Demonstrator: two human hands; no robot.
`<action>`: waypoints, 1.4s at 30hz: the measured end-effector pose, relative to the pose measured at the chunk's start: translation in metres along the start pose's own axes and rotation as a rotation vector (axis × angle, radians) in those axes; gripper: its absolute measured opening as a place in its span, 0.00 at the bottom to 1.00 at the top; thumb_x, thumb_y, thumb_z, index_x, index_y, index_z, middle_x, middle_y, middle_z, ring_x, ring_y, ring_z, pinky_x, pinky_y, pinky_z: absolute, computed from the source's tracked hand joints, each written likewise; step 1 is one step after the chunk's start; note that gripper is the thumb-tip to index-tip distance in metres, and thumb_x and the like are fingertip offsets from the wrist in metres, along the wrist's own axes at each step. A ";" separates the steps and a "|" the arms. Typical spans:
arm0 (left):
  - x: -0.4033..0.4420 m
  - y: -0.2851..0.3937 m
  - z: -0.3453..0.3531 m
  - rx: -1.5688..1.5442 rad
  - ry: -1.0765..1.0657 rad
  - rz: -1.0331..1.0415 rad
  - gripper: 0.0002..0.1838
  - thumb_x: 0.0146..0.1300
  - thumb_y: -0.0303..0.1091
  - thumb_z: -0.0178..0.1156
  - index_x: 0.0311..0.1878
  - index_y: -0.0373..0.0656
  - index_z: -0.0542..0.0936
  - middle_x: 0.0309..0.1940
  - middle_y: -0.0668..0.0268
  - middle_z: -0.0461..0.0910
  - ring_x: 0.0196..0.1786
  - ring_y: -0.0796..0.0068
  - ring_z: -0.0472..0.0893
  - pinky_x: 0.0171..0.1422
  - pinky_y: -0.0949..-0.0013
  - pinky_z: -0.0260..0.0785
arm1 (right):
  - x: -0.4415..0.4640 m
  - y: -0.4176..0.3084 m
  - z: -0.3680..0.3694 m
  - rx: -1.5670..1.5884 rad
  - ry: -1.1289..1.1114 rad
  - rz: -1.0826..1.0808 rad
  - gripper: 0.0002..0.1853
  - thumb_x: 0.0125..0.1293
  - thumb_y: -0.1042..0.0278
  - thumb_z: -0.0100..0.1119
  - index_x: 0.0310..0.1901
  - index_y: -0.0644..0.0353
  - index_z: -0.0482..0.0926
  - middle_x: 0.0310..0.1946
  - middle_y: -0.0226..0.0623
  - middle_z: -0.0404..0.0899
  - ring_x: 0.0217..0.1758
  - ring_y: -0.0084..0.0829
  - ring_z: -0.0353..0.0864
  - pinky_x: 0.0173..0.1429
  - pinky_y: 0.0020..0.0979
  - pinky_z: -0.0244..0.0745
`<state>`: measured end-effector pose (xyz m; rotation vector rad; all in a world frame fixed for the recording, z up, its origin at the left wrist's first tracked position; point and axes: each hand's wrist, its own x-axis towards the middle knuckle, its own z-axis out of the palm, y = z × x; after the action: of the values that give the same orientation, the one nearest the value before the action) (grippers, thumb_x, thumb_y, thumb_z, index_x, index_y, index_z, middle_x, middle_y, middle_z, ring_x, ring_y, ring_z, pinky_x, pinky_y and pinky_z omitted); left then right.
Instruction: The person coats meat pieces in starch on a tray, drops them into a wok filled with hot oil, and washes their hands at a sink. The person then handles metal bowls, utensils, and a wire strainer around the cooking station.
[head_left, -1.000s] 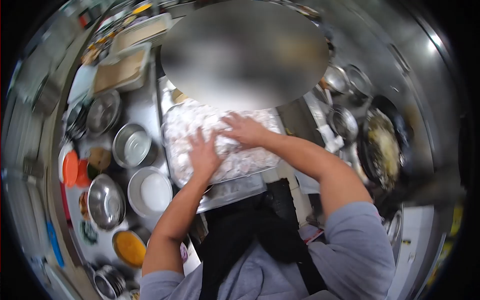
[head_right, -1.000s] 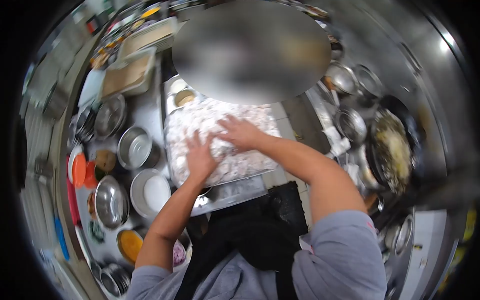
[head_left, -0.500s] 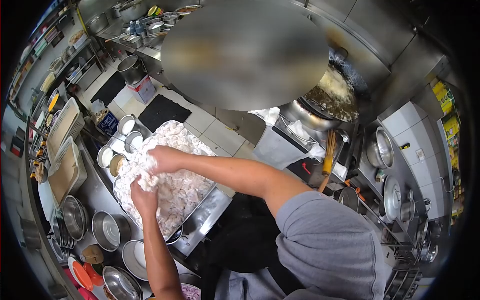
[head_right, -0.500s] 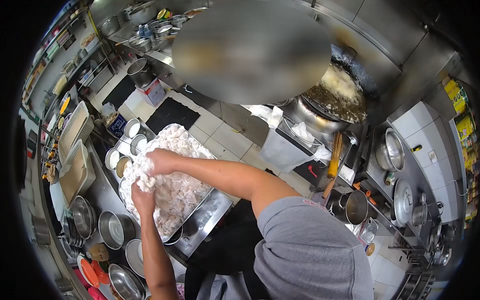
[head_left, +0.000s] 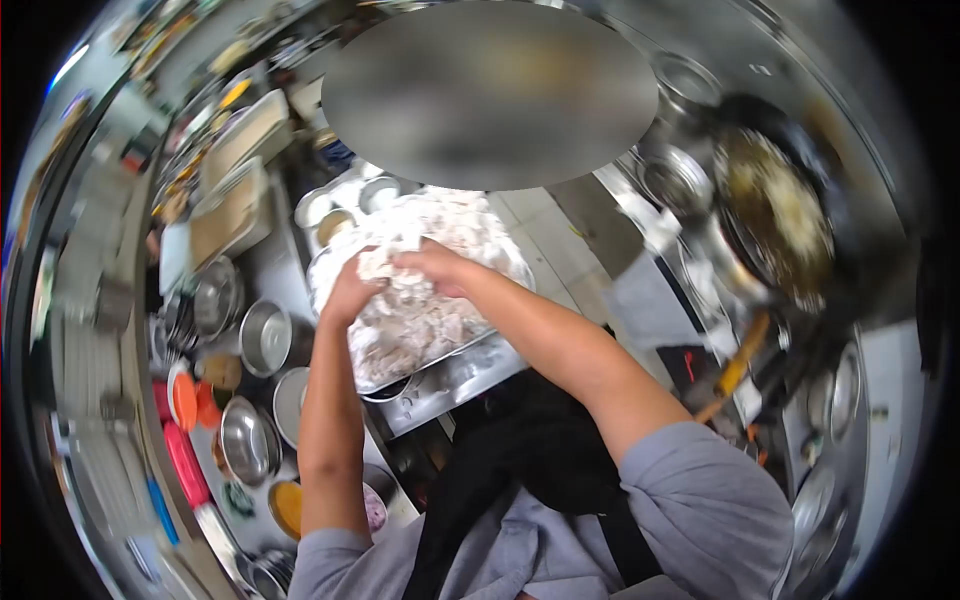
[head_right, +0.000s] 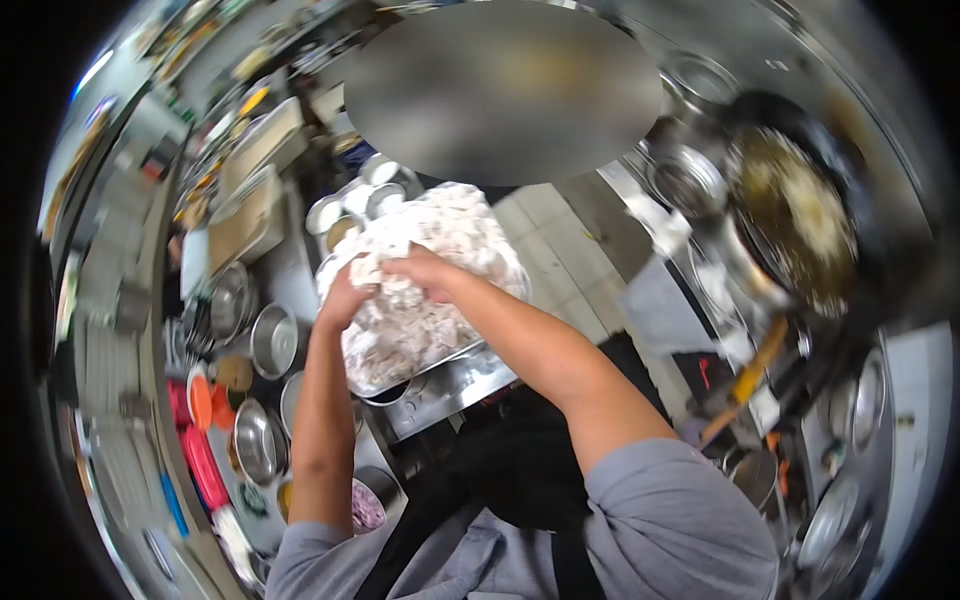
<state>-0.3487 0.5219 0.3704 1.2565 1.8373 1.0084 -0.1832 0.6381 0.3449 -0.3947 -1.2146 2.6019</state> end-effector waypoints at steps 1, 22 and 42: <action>-0.003 0.003 0.003 -0.044 0.009 0.012 0.36 0.43 0.25 0.66 0.61 0.41 0.71 0.53 0.60 0.77 0.57 0.69 0.74 0.65 0.67 0.65 | -0.001 0.001 0.000 -0.010 0.008 -0.034 0.24 0.63 0.71 0.58 0.62 0.60 0.72 0.52 0.38 0.79 0.53 0.31 0.80 0.53 0.37 0.78; 0.110 0.229 0.125 -0.119 -0.247 0.351 0.20 0.44 0.26 0.61 0.45 0.37 0.80 0.39 0.67 0.81 0.42 0.75 0.78 0.51 0.70 0.70 | -0.157 -0.192 -0.070 -0.112 0.234 -0.498 0.17 0.68 0.63 0.64 0.55 0.59 0.75 0.47 0.32 0.81 0.50 0.25 0.79 0.54 0.33 0.76; 0.228 0.434 0.706 0.978 -0.916 0.914 0.33 0.50 0.27 0.65 0.64 0.51 0.73 0.66 0.55 0.69 0.64 0.48 0.71 0.65 0.46 0.67 | -0.595 -0.299 -0.401 -1.554 1.015 0.516 0.31 0.56 0.76 0.68 0.64 0.54 0.72 0.61 0.40 0.76 0.63 0.44 0.74 0.66 0.47 0.70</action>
<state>0.3699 0.9921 0.3983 2.6633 0.9130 -0.2863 0.5402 0.9134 0.4121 -2.0404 -2.3979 0.6482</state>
